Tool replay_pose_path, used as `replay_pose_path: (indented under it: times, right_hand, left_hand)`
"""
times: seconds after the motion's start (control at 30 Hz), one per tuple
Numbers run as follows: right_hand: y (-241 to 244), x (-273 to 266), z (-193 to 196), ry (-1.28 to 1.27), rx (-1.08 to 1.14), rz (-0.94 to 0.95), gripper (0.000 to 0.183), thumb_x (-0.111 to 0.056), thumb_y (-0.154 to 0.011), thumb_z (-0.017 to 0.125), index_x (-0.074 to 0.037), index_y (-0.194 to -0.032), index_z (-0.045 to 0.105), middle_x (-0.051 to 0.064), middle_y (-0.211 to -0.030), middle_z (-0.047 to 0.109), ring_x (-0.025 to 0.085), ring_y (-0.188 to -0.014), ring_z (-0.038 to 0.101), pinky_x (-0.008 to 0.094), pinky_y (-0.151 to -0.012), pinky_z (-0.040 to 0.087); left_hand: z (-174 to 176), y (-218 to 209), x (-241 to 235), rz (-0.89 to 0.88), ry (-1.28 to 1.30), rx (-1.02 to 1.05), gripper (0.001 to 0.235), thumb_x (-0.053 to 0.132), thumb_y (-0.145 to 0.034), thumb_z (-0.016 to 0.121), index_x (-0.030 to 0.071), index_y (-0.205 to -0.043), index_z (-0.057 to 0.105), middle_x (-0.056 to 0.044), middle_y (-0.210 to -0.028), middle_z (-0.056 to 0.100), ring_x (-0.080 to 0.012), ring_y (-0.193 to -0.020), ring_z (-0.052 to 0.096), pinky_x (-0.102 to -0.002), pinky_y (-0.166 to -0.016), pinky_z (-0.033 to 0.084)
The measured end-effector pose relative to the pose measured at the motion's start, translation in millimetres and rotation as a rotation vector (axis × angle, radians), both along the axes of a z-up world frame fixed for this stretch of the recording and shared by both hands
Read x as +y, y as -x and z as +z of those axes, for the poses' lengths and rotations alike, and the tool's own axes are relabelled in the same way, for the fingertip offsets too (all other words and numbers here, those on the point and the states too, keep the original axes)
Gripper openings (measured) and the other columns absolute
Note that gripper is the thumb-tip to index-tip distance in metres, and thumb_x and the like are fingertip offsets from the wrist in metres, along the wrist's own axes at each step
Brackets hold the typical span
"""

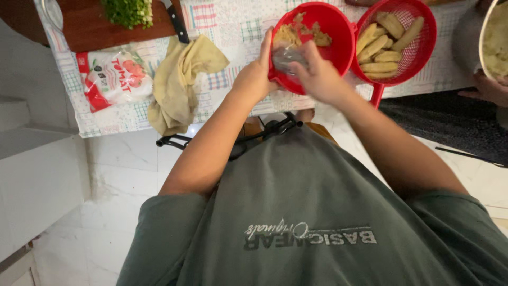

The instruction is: The person mashes boiled plantains in a red bowl using a plastic bag as a tool. They repeatedly press and crush the plantains to break them down into a paste.

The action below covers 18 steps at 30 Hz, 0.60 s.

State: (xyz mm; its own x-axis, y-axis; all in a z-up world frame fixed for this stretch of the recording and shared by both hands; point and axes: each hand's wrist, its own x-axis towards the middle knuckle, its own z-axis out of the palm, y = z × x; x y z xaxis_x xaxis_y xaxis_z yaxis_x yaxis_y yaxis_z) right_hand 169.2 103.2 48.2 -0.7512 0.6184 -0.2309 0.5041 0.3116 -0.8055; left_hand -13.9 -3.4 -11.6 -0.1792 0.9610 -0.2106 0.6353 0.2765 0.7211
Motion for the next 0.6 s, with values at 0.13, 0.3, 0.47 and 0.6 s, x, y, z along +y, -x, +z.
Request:
replay_pose_path:
  times: [0.13, 0.3, 0.47, 0.6]
  right_hand:
    - [33, 5, -23, -0.059, 0.074, -0.073, 0.041, -0.022, -0.105, 0.063, -0.004, -0.135, 0.039, 0.029, -0.121, 0.069, 0.045, -0.111, 0.07, 0.048, -0.089, 0.057]
    - [32, 11, -31, -0.129, -0.081, -0.197, 0.041, -0.025, -0.107, 0.064, -0.005, -0.135, 0.042, 0.029, -0.118, 0.07, 0.048, -0.11, 0.069, 0.051, -0.089, 0.056]
    - [28, -8, -34, -0.117, 0.231, -0.203, 0.032, -0.019, -0.11, 0.062, -0.004, -0.13, 0.041, 0.032, -0.124, 0.069, 0.048, -0.119, 0.07, 0.051, -0.093, 0.057]
    - [41, -1, -39, -0.113, 0.107, -0.284, 0.04, -0.023, -0.107, 0.061, -0.004, -0.131, 0.036, 0.033, -0.119, 0.068, 0.052, -0.113, 0.066, 0.053, -0.088, 0.056]
  left_hand:
    - [2, 13, 4, 0.012, 0.113, 0.021, 0.142, 0.03, -0.074, 0.096, 0.021, -0.161, -0.016, -0.025, -0.097, 0.076, -0.045, -0.088, 0.072, -0.052, -0.074, 0.056]
    - [0, 2, 7, 0.074, -0.104, -0.084, 0.141, 0.026, -0.07, 0.095, 0.021, -0.158, -0.015, -0.024, -0.101, 0.076, -0.0437, -0.087, 0.073, -0.05, -0.072, 0.057]
    - [3, -3, 3, 0.097, 0.105, -0.056, 0.137, 0.03, -0.078, 0.091, 0.021, -0.16, -0.019, -0.025, -0.1, 0.075, -0.0444, -0.086, 0.073, -0.052, -0.069, 0.055]
    - [-1, -8, 10, 0.089, 0.078, -0.051, 0.138, 0.028, -0.076, 0.089, 0.019, -0.158, -0.023, -0.023, -0.1, 0.076, -0.0433, -0.083, 0.073, -0.051, -0.068, 0.056]
